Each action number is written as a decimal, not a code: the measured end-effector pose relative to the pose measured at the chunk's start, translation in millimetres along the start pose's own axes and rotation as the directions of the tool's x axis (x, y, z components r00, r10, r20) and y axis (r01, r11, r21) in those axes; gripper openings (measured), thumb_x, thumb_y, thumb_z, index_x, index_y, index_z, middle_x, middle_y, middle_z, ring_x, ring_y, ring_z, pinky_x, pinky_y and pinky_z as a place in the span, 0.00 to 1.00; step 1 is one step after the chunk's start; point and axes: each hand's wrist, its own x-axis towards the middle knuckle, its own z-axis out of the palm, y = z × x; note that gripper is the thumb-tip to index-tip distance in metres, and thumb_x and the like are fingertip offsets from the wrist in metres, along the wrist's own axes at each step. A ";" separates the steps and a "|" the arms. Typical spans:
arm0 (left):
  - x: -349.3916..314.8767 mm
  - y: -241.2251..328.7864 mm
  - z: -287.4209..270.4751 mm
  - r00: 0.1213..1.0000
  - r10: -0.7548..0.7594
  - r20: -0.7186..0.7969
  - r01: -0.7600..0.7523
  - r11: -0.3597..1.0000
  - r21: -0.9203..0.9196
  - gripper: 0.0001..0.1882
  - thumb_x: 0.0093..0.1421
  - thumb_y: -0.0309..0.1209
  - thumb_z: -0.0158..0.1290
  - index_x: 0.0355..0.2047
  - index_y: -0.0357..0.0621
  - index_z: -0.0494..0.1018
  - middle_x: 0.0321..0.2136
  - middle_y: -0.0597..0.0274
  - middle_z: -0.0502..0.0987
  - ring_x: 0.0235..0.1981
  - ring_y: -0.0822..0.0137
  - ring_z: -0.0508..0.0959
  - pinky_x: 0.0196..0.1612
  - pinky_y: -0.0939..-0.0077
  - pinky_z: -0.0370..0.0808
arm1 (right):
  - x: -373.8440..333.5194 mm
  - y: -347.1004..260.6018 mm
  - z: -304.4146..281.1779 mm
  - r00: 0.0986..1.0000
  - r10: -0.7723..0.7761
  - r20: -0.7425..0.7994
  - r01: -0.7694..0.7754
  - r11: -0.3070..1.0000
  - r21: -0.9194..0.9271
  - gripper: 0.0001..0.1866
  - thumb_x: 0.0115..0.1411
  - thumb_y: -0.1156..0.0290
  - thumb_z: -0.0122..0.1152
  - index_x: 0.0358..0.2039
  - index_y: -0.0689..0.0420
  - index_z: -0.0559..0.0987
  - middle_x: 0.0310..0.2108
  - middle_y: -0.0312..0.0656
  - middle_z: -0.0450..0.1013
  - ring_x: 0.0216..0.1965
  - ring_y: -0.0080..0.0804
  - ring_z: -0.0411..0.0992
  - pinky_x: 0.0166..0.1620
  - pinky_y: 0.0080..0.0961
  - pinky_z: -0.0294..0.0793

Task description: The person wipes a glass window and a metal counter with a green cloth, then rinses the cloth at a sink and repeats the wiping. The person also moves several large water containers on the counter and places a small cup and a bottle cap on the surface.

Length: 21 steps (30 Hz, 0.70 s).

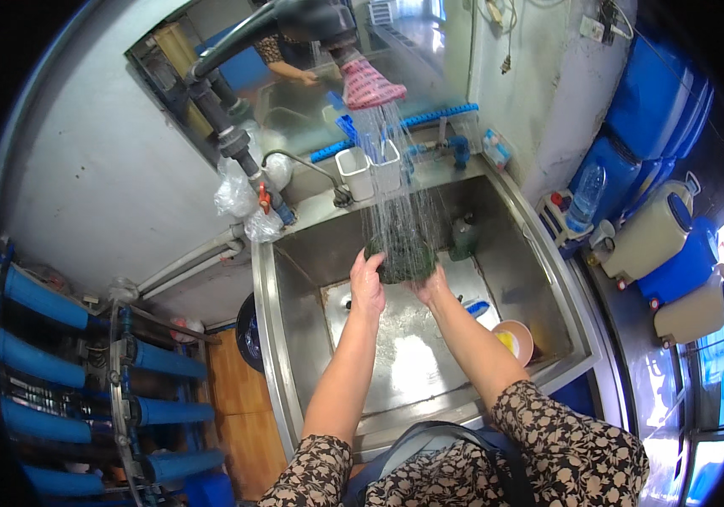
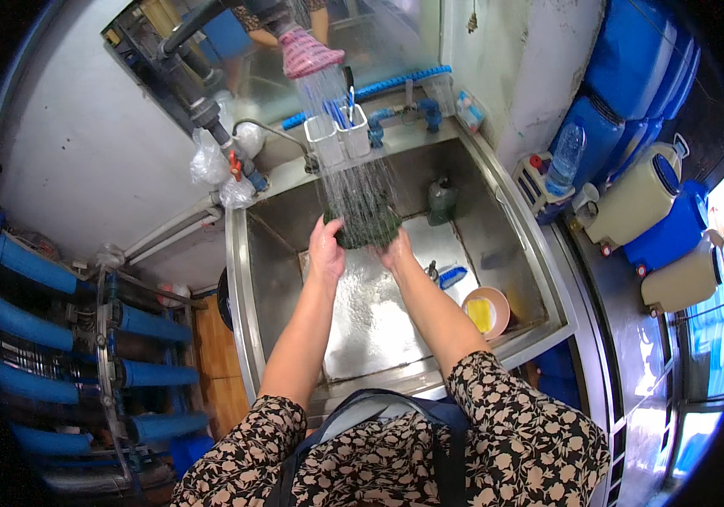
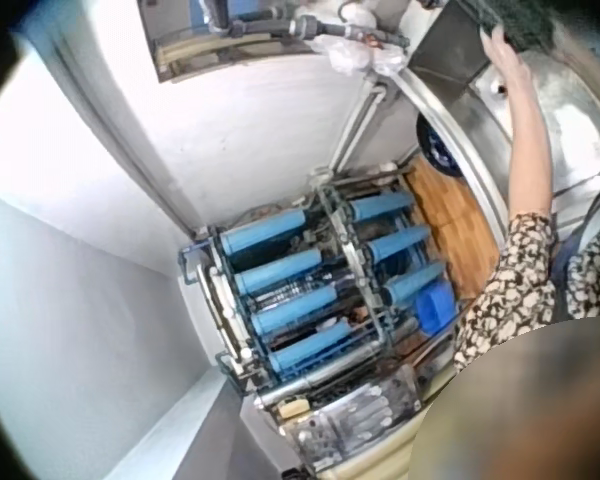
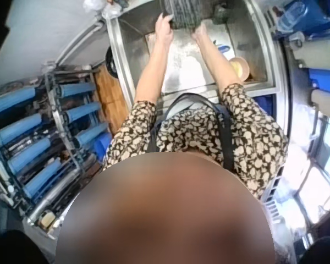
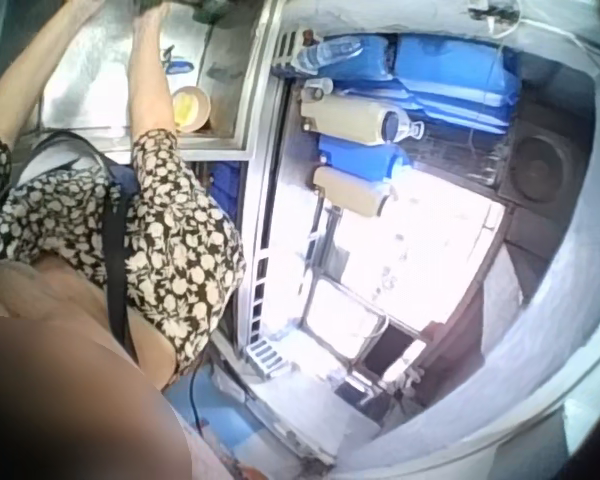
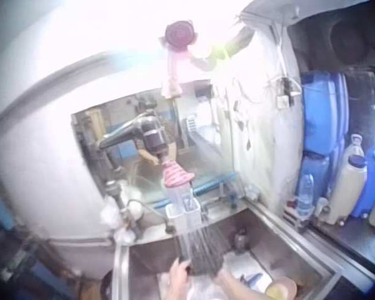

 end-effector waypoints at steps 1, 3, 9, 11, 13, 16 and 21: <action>-2.4 -15.8 -8.0 0.993 -0.088 -0.084 0.083 0.995 -0.061 0.17 0.62 0.30 0.51 0.51 0.40 0.71 0.47 0.59 0.76 0.49 0.61 0.75 0.53 0.64 0.71 | 3.7 -1.6 10.6 0.991 -0.126 -0.051 0.129 0.990 0.061 0.38 0.54 0.48 0.62 0.59 0.60 0.68 0.47 0.43 0.75 0.47 0.43 0.73 0.53 0.39 0.71; -4.6 -43.3 -22.2 0.948 -0.316 -0.028 0.296 0.913 -0.282 0.18 0.64 0.37 0.49 0.51 0.43 0.70 0.47 0.58 0.76 0.49 0.59 0.74 0.53 0.60 0.71 | -6.2 3.4 27.3 0.916 -0.388 -0.105 0.304 0.839 -0.451 0.31 0.51 0.59 0.64 0.52 0.64 0.73 0.50 0.47 0.74 0.49 0.43 0.72 0.53 0.37 0.71; -4.4 -92.3 -24.3 0.870 -0.086 0.485 0.469 -0.159 -0.869 0.17 0.45 0.44 0.64 0.31 0.54 0.72 0.26 0.70 0.69 0.30 0.73 0.70 0.34 0.75 0.69 | -89.3 25.9 62.5 0.744 -0.586 0.322 0.442 0.069 -0.894 0.20 0.44 0.60 0.68 0.35 0.59 0.81 0.40 0.51 0.76 0.44 0.52 0.73 0.50 0.41 0.70; -10.5 -97.1 -21.0 0.878 -0.127 0.461 0.446 -0.133 -0.885 0.13 0.50 0.44 0.59 0.27 0.54 0.68 0.23 0.71 0.66 0.27 0.74 0.68 0.31 0.74 0.67 | -97.7 22.7 66.9 0.793 -0.542 0.276 0.387 0.100 -0.917 0.20 0.45 0.58 0.67 0.35 0.59 0.81 0.40 0.53 0.75 0.43 0.51 0.73 0.49 0.42 0.70; -12.4 -97.4 -19.2 0.887 -0.164 0.431 0.420 -0.101 -0.902 0.13 0.56 0.43 0.53 0.23 0.54 0.64 0.20 0.72 0.63 0.25 0.74 0.66 0.29 0.73 0.65 | -89.0 14.4 65.4 0.821 -0.532 0.208 0.324 0.134 -0.937 0.21 0.46 0.57 0.67 0.35 0.59 0.81 0.38 0.55 0.75 0.42 0.52 0.73 0.48 0.43 0.71; 3.6 -89.5 -17.1 0.921 -0.389 -0.030 0.275 0.703 -0.656 0.18 0.63 0.47 0.45 0.39 0.44 0.67 0.36 0.58 0.71 0.38 0.60 0.72 0.44 0.65 0.70 | -51.9 1.6 52.6 0.758 -0.631 0.163 0.322 0.145 -0.935 0.23 0.45 0.56 0.67 0.36 0.62 0.81 0.32 0.57 0.76 0.38 0.56 0.74 0.44 0.43 0.73; 21.8 -74.6 0.3 0.887 -0.211 -0.410 0.233 0.973 0.004 0.15 0.61 0.36 0.49 0.41 0.36 0.74 0.36 0.54 0.77 0.38 0.56 0.78 0.46 0.63 0.74 | 13.4 -16.6 2.1 0.790 -0.612 -0.029 0.305 0.434 -0.848 0.21 0.46 0.58 0.62 0.37 0.60 0.81 0.33 0.56 0.77 0.35 0.51 0.76 0.38 0.40 0.73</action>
